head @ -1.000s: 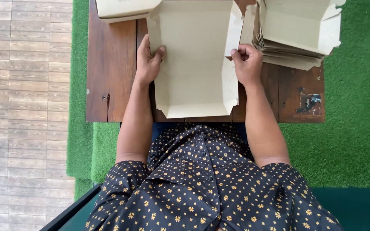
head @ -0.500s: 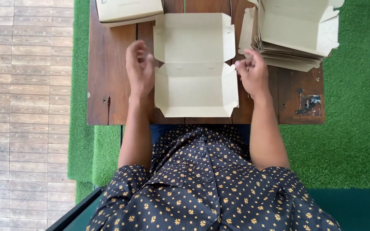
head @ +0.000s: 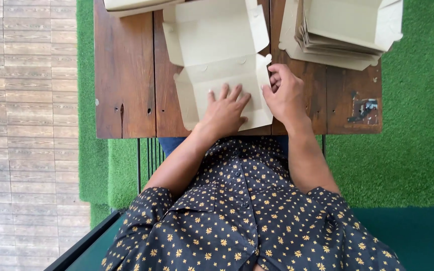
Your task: The person assembles a flat cardboard box by folding the side flaps and securing the tabs into slots. They then fold the top flaps to close the box and place it on a wooden table next to a stack of similar boxes.
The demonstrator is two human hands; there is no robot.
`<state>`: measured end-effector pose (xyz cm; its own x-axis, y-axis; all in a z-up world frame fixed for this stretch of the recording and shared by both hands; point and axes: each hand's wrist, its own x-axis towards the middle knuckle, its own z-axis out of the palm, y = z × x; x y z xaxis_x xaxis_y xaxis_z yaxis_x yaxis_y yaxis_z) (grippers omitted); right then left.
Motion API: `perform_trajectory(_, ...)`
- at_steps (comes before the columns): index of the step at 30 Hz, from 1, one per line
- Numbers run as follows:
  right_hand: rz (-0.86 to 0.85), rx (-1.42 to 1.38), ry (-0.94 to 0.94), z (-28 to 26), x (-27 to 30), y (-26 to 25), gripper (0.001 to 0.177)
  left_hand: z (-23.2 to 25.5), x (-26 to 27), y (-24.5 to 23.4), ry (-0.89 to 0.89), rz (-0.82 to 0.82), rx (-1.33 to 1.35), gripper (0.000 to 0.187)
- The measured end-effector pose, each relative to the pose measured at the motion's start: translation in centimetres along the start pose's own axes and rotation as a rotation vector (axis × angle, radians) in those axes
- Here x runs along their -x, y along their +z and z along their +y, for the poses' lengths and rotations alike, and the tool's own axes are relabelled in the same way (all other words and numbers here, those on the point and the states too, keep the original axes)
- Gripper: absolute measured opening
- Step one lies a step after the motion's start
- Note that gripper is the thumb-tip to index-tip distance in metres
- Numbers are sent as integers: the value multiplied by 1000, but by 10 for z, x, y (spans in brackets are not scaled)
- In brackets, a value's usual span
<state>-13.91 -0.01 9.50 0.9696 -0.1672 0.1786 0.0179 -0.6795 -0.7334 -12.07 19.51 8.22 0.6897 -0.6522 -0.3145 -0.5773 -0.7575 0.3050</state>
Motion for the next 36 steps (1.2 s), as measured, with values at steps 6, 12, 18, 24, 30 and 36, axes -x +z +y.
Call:
perform_trajectory(6, -187, -233, -96, -5, 10, 5, 15, -5, -1, -7, 19, 62, 123, 81)
perform_trajectory(12, -309, 115, -283, -4, 14, -9, 20, -12, 10, -17, 89, 88, 245, 92)
perform_trajectory(18, -342, 336, -325, 8, 22, -2, 19, -31, -6, -10, 139, 92, 268, 67)
perform_trajectory(24, -321, 536, -349, 24, -3, 14, 29, -24, -8, -4, 155, 113, 185, 61)
perform_trajectory(30, -349, 574, -304, 41, 17, 4, 22, -26, -11, -3, 140, 98, 234, 64)
perform_trajectory(36, -389, 592, -282, 16, 32, -5, 20, -22, -8, -7, 148, 94, 201, 70)
